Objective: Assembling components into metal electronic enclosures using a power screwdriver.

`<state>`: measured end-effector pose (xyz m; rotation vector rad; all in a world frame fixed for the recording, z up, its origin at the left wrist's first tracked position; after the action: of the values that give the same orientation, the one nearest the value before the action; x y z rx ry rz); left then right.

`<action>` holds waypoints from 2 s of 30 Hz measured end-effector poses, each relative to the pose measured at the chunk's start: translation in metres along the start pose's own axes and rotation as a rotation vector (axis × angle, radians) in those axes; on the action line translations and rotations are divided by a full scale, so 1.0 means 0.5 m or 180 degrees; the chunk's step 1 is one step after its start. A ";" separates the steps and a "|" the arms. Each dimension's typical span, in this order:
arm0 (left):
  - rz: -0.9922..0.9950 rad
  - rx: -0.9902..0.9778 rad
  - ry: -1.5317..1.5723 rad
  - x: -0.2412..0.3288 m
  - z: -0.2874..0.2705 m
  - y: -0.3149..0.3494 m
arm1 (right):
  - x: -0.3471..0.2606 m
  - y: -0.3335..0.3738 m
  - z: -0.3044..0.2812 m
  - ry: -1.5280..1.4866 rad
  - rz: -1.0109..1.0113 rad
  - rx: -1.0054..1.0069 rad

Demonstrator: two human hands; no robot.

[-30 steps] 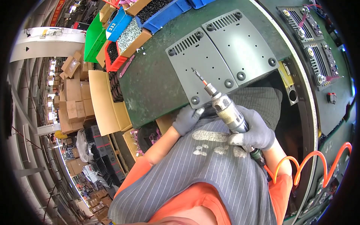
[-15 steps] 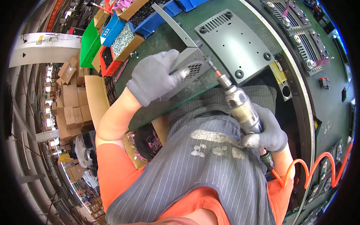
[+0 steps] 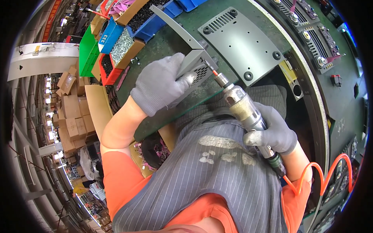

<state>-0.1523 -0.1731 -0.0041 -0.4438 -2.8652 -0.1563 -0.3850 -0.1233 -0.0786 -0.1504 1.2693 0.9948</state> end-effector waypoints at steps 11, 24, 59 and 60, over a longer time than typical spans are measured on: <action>0.0107 -0.0153 -0.0125 -0.002 0.004 -0.009 | -0.040 0.004 0.011 0.0483 0.0080 0.0117; -0.0565 0.0450 0.3319 -0.183 0.023 0.100 | -0.004 0.149 -0.115 0.0432 0.0542 0.1035; 0.0420 0.2021 0.0599 -0.049 -0.069 0.179 | 0.236 -0.182 -0.053 -0.3066 0.0680 -0.0142; 0.0217 0.2182 0.0730 -0.063 -0.061 0.189 | 0.203 -0.128 -0.018 -0.2823 0.0604 -0.0126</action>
<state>-0.0871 -0.0968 0.0242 -0.3462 -2.4627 0.7143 -0.3514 -0.1120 -0.1937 0.3595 0.4520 1.0699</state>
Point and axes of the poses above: each hand's wrist, its own y-axis away from the middle knuckle, its own z-axis out of the palm, x = y × z, the point moved 6 cm from there along -y, towards the middle knuckle, and after that the axes turned 2 degrees about y, right-handed, at the moved point
